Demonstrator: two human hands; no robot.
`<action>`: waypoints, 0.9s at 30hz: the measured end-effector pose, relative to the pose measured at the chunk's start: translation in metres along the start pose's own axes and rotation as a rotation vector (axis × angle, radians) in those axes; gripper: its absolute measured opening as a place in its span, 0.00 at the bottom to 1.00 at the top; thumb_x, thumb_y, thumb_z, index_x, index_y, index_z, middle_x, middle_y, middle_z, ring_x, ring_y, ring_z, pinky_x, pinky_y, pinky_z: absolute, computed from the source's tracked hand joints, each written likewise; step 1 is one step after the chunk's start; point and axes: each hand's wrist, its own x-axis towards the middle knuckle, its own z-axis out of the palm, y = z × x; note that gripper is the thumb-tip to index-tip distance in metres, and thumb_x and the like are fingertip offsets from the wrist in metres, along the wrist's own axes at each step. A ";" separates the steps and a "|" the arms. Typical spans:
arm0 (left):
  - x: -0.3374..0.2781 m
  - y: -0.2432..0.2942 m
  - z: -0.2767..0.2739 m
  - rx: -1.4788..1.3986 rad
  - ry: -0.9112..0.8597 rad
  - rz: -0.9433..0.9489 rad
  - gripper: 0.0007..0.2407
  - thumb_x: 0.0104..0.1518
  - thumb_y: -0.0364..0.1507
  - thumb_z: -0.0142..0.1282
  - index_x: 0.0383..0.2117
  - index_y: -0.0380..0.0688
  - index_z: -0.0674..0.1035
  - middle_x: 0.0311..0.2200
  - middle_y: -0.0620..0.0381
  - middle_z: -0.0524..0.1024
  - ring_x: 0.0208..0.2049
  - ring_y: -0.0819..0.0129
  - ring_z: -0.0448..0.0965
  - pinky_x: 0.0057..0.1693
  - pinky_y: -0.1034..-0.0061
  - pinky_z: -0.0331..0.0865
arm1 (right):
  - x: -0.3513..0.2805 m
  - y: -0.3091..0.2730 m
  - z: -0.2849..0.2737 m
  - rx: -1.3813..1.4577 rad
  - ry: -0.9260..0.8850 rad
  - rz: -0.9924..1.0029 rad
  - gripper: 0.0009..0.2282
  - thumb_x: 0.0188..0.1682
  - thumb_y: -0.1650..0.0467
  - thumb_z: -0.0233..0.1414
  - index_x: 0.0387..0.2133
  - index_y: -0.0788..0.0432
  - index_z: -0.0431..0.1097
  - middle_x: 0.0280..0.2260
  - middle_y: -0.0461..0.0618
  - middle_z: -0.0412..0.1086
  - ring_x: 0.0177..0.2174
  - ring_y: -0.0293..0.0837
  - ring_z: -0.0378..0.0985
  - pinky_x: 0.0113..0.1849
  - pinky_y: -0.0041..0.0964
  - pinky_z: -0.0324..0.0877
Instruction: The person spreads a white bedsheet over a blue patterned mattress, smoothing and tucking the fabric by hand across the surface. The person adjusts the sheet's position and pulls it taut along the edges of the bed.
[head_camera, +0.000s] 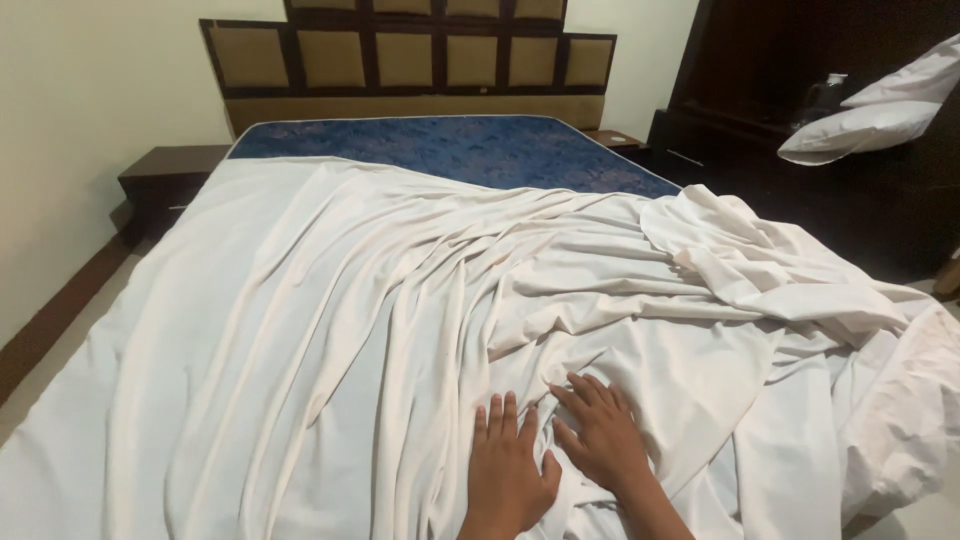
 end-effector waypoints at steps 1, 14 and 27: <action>0.000 0.000 -0.001 -0.007 0.022 0.015 0.27 0.53 0.37 0.51 0.58 0.30 0.69 0.63 0.28 0.59 0.68 0.37 0.51 0.71 0.50 0.36 | 0.000 0.000 0.000 -0.007 0.006 -0.006 0.22 0.45 0.60 0.53 0.56 0.45 0.68 0.60 0.51 0.63 0.61 0.55 0.59 0.60 0.57 0.50; -0.007 0.003 -0.001 -0.002 0.077 0.021 0.26 0.54 0.37 0.51 0.58 0.31 0.71 0.63 0.29 0.62 0.68 0.39 0.55 0.72 0.51 0.37 | -0.013 0.000 0.000 -0.024 0.061 -0.030 0.21 0.46 0.60 0.52 0.53 0.49 0.71 0.59 0.51 0.65 0.60 0.55 0.62 0.59 0.57 0.52; -0.033 0.009 -0.004 -0.024 0.004 0.065 0.28 0.54 0.38 0.51 0.60 0.31 0.69 0.64 0.28 0.60 0.68 0.38 0.53 0.71 0.51 0.35 | -0.044 -0.016 -0.018 0.037 0.090 -0.032 0.20 0.45 0.62 0.53 0.52 0.50 0.71 0.57 0.51 0.67 0.60 0.55 0.62 0.59 0.55 0.50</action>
